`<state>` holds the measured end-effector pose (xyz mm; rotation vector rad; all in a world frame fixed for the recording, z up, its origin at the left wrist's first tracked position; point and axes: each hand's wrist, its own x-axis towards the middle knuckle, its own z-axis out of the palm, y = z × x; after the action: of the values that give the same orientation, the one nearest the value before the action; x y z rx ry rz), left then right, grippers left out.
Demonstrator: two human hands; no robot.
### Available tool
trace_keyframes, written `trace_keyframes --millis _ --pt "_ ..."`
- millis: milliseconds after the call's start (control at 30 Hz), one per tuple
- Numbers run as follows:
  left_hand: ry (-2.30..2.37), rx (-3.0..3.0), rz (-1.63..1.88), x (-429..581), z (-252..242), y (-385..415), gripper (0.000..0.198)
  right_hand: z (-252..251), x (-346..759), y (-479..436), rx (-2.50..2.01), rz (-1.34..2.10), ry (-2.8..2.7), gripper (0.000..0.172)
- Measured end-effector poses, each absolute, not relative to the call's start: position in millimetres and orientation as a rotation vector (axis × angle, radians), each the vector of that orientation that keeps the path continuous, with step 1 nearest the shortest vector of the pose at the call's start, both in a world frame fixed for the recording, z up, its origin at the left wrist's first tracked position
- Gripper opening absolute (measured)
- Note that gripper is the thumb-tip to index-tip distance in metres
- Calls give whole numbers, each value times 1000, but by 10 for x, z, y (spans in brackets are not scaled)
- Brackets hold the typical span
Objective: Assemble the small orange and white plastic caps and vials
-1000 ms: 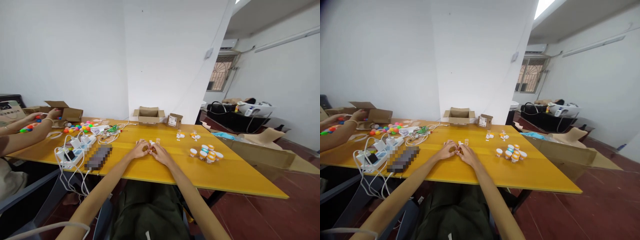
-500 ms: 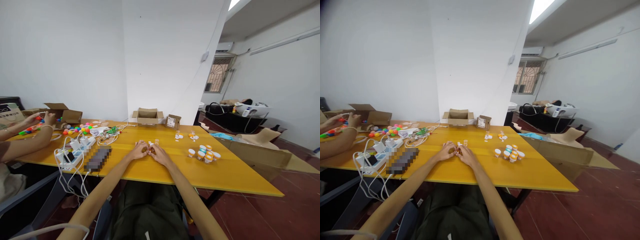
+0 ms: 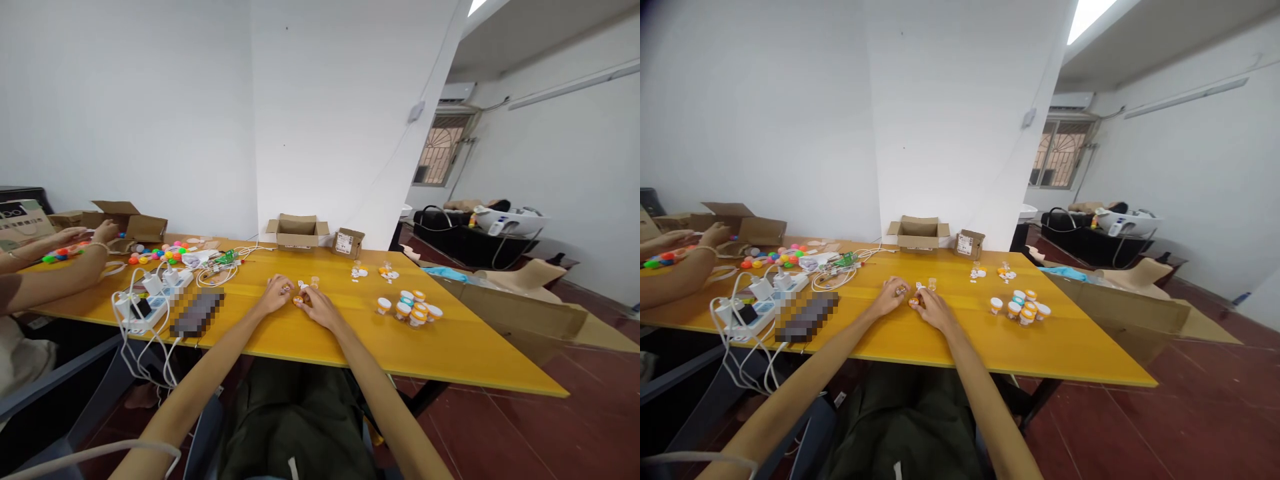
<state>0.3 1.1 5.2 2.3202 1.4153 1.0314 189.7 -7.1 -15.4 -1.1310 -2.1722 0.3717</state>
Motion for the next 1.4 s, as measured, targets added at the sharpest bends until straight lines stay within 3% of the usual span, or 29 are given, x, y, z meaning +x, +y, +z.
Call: trace_keyframes --millis 500,633,900,1200,1400 --pt "1552 2301 1204 -42 -34 110 19 -238 1908 7 -1123 369 -2066 16" --pt "1553 2325 1171 -37 -42 111 21 -239 1930 34 -1159 235 -1935 12" --pt "1570 2317 1144 -36 -40 105 27 -234 2004 67 -1210 -99 -1879 23" --pt "1592 2333 847 -12 -53 121 38 -261 1972 43 -1264 -308 -2064 36" --pt "1606 2427 654 21 -77 129 36 -236 1954 7 -1342 -315 -2090 34"
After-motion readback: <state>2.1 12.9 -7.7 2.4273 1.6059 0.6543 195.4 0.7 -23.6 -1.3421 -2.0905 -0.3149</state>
